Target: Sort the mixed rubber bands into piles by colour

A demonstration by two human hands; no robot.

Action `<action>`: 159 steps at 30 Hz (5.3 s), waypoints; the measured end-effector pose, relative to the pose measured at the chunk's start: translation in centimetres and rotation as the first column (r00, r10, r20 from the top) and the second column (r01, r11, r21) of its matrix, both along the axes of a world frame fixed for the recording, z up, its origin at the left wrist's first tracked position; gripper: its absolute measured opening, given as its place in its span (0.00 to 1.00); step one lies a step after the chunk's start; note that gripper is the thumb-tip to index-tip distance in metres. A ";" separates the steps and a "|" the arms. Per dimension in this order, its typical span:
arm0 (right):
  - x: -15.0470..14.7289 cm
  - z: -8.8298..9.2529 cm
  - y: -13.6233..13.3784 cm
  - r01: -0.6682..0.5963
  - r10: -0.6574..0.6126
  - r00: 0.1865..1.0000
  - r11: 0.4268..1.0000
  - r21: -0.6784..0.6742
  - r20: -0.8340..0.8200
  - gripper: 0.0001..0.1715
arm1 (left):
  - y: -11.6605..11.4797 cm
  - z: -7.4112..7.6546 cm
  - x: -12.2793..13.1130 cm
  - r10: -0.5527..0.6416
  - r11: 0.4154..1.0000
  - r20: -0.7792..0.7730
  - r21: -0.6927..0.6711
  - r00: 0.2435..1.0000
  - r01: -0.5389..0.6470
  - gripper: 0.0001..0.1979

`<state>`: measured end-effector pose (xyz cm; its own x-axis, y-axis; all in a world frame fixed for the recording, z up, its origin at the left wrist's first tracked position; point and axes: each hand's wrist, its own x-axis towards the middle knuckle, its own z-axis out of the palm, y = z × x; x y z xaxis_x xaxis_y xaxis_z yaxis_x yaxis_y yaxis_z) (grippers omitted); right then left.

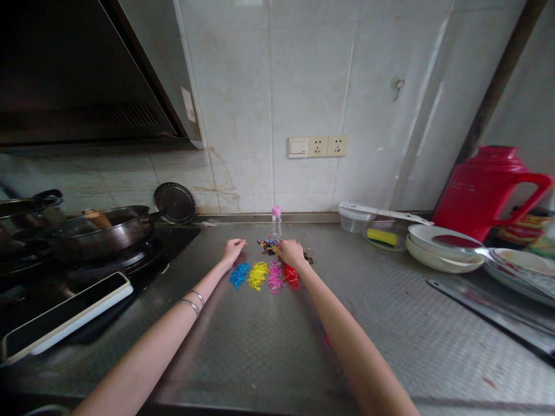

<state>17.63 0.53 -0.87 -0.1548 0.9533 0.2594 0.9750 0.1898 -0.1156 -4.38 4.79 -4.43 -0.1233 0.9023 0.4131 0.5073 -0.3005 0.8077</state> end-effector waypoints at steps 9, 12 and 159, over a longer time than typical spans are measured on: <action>0.8 0.5 -0.6 -0.070 0.073 0.997 0.994 0.087 -0.038 0.13 | 0.2 -0.2 0.0 -0.001 1.000 -0.016 -0.012 1.000 0.001 0.15; 0.6 1.1 -1.6 -0.169 0.176 0.982 0.981 0.098 -0.063 0.12 | 0.1 -0.1 0.0 0.001 1.000 -0.019 -0.022 1.000 -0.001 0.15; 3.8 -1.0 1.7 -0.001 0.004 0.999 0.997 0.080 -0.036 0.14 | -1.0 0.2 0.5 -0.191 0.977 -0.058 -0.111 0.980 0.184 0.16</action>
